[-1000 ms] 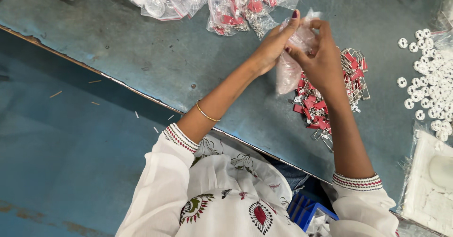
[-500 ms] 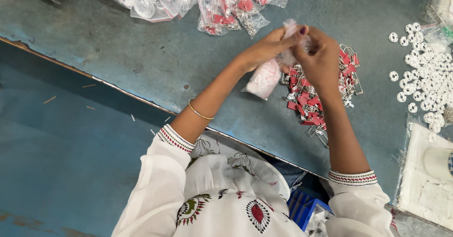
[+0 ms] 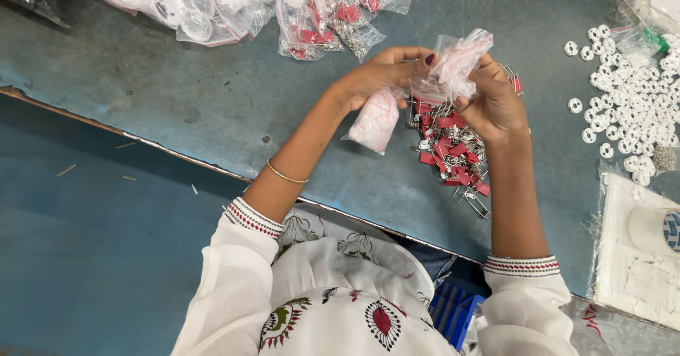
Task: The person sits at a work table and packs small red and silver metal components into small clear plastic bags by hand. They open each bag, insert the parts, seal it, and set the filled bag aside, repeating the process with a pile of loose components.
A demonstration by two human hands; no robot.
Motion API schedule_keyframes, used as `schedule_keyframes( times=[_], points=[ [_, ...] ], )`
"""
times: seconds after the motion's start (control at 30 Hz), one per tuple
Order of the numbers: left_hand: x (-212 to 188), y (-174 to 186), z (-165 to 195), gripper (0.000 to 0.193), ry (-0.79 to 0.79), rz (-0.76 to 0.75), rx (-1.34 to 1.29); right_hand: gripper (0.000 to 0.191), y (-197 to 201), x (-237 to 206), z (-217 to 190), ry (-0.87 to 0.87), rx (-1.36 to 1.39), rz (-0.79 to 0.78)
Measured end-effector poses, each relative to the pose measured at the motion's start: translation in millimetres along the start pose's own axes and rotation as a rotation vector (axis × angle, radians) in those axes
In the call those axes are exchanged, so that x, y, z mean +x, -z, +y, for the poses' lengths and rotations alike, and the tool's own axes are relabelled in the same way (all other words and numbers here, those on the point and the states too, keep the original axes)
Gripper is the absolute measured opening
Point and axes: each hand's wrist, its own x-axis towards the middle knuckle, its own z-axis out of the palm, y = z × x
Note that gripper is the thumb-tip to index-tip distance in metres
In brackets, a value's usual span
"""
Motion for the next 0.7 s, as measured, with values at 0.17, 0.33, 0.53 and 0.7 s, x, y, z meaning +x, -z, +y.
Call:
schedule_keyframes(
  times=[0.17,0.33,0.53,0.7],
  points=[
    [9.3,15.3,-12.2,0.046,-0.046,0.023,-0.006,0.038,-3.9,-7.1,-0.5,0.050,-0.098,0.082],
    [14.5,2.8,-25.3,0.036,-0.051,0.099,-0.040,0.024,-18.1,-8.8,17.4,0.187,-0.469,0.130],
    [13.9,-7.1,-29.5,0.031,-0.014,0.098,-0.042,0.013,-9.7,1.6,22.9,0.280,-0.249,0.154],
    [20.6,3.8,-37.7,0.023,-0.086,0.239,-0.068,0.010,-0.3,6.6,25.3,0.293,-0.160,0.172]
  ],
)
